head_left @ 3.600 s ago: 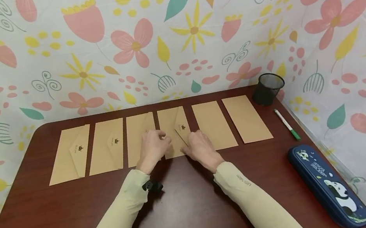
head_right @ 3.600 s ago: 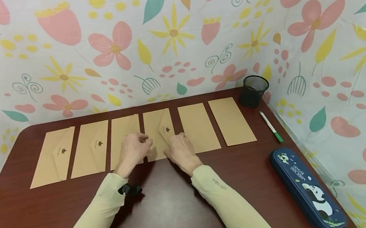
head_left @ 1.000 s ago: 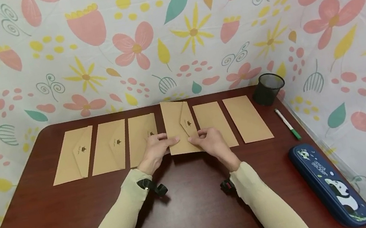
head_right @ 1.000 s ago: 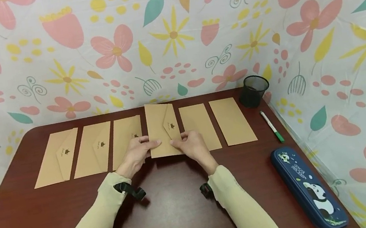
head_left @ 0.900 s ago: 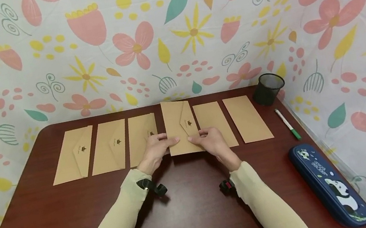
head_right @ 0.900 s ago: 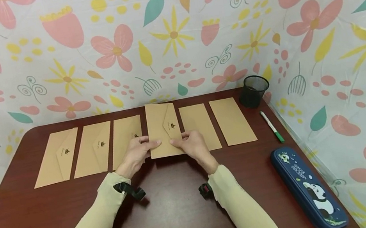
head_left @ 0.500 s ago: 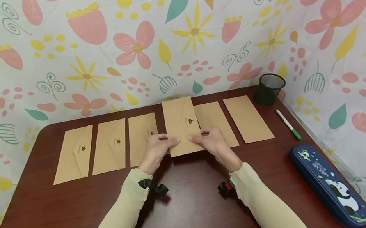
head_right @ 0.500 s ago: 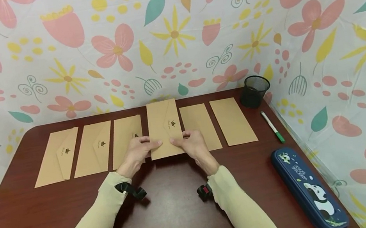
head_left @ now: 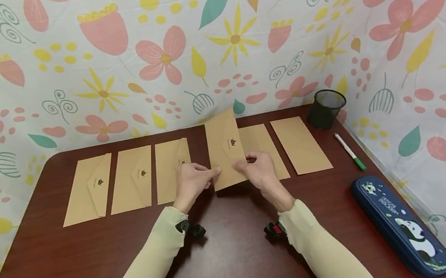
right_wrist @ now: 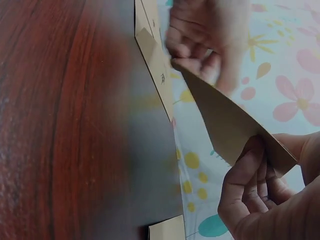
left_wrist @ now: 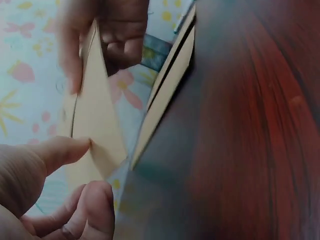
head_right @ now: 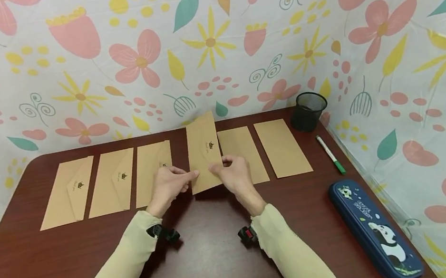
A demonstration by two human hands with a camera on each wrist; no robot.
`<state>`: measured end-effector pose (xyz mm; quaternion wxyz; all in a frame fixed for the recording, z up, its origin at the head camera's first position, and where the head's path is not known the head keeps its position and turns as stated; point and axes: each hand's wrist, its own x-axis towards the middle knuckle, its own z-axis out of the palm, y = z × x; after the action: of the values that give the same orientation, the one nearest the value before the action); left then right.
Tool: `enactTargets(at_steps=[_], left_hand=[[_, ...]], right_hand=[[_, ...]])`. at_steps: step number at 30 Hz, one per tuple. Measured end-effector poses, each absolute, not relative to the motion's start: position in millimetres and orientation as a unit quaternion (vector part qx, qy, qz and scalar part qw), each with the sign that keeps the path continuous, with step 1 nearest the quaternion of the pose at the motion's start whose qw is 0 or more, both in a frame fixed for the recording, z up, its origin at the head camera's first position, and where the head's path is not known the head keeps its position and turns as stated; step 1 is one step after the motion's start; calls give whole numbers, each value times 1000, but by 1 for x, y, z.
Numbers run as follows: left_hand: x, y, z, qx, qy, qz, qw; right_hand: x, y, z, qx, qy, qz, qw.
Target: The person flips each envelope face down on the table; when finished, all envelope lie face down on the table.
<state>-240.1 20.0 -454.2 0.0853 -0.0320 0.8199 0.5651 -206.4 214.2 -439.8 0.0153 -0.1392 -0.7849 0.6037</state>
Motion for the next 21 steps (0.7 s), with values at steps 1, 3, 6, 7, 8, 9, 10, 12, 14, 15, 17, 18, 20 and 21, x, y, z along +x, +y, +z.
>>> enactTargets(at_steps=[1,3,6,7,8,9,10,12,14,15,17,18,20,21], left_hand=[[-238,22,-451,-24,822,564,77],[-235,26,-446,1,817,572,68],[-229,30,-438,43,803,591,66],[-227,31,-436,57,803,590,63],[-226,32,-433,70,806,585,59],[-224,33,-432,81,810,578,53],[-223,34,-431,89,817,567,46],[-222,35,-430,99,825,554,41],[-222,36,-430,97,825,555,44],[-223,37,-431,91,819,564,49],[-223,37,-433,74,807,583,56],[-224,37,-434,65,802,590,57],[-224,37,-435,52,802,593,49],[-224,37,-435,47,802,593,45]], right_hand=[[-206,213,-439,-141,-787,600,21],[-205,211,-439,-140,-795,590,34],[-203,206,-437,-127,-799,586,53],[-201,204,-436,-121,-801,583,59],[-200,203,-435,-114,-803,581,66],[-199,201,-434,-107,-805,579,71],[-198,200,-434,-100,-808,575,77],[-197,198,-434,-84,-822,557,85],[-196,196,-434,-67,-834,541,85],[-195,195,-434,-57,-839,534,83],[-194,193,-434,-38,-848,524,74],[-194,193,-434,-29,-850,522,68],[-193,191,-434,-14,-851,522,56],[-192,190,-433,-8,-852,521,49]])
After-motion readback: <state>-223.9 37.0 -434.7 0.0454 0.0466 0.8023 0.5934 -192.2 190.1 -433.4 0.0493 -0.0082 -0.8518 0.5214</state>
